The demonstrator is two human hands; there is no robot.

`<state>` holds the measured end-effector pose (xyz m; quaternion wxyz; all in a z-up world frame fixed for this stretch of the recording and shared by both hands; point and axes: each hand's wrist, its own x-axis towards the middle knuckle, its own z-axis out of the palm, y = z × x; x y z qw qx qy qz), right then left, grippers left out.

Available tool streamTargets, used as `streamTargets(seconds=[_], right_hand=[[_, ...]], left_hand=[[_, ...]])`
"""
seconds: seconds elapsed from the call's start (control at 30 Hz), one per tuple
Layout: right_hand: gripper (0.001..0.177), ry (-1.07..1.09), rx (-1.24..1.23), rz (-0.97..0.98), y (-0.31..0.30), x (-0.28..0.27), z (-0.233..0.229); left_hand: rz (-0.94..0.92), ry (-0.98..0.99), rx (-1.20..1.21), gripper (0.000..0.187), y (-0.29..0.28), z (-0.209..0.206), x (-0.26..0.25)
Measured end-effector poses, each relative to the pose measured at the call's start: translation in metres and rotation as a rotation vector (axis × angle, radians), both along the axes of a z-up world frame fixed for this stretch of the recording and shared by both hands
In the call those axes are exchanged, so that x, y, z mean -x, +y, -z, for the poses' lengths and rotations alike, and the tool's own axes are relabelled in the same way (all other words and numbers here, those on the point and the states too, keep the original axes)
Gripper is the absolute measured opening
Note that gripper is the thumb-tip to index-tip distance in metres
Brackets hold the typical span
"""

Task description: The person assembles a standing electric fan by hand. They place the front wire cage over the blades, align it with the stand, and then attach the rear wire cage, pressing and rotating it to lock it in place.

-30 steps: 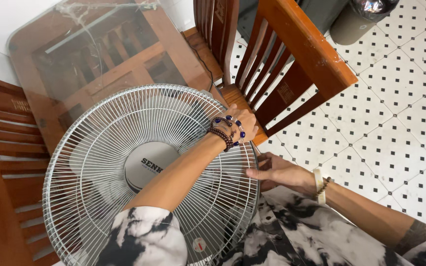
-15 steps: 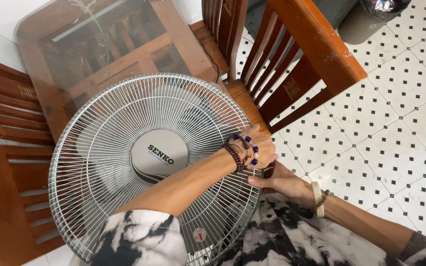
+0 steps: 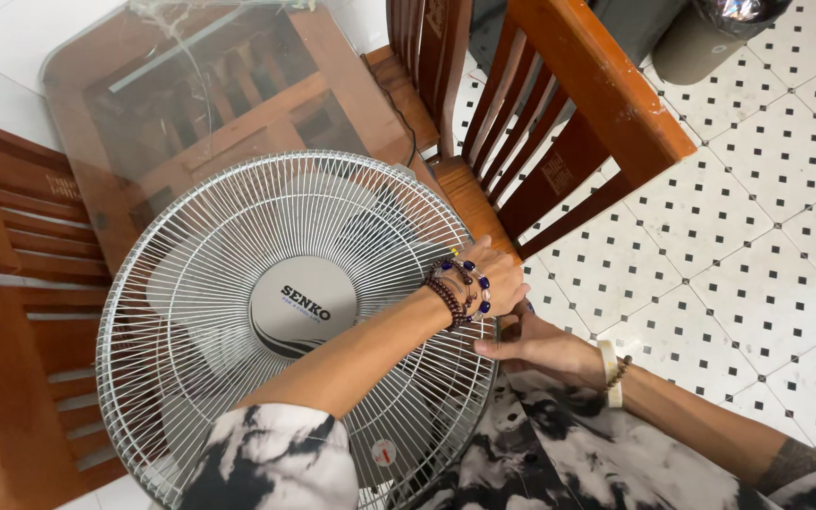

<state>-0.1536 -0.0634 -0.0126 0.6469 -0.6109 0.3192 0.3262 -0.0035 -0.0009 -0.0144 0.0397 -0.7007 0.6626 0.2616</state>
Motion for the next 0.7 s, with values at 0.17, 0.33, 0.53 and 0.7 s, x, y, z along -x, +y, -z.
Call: streamTargets(seconds=[0.17,0.33,0.53,0.7], right_hand=[[0.108,0.055,-0.181,-0.088,0.009,0.007,-0.014],[0.118,-0.012,-0.115,-0.096,0.011,0.014,-0.002],[0.126,0.080,-0.164,-0.077,0.021,0.027,-0.005],[0.135,0.022,0.068,-0.181,0.034,0.036,0.025]], left_hand=[[-0.116,-0.093,0.010,0.051,-0.006,-0.001,-0.017],[-0.169,-0.281,-0.300,0.068,-0.018,-0.030,-0.087],[-0.445,-0.165,-0.255,0.056,-0.005,-0.030,-0.127],[-0.440,-0.195,-0.231,0.051,-0.009,-0.024,-0.127]])
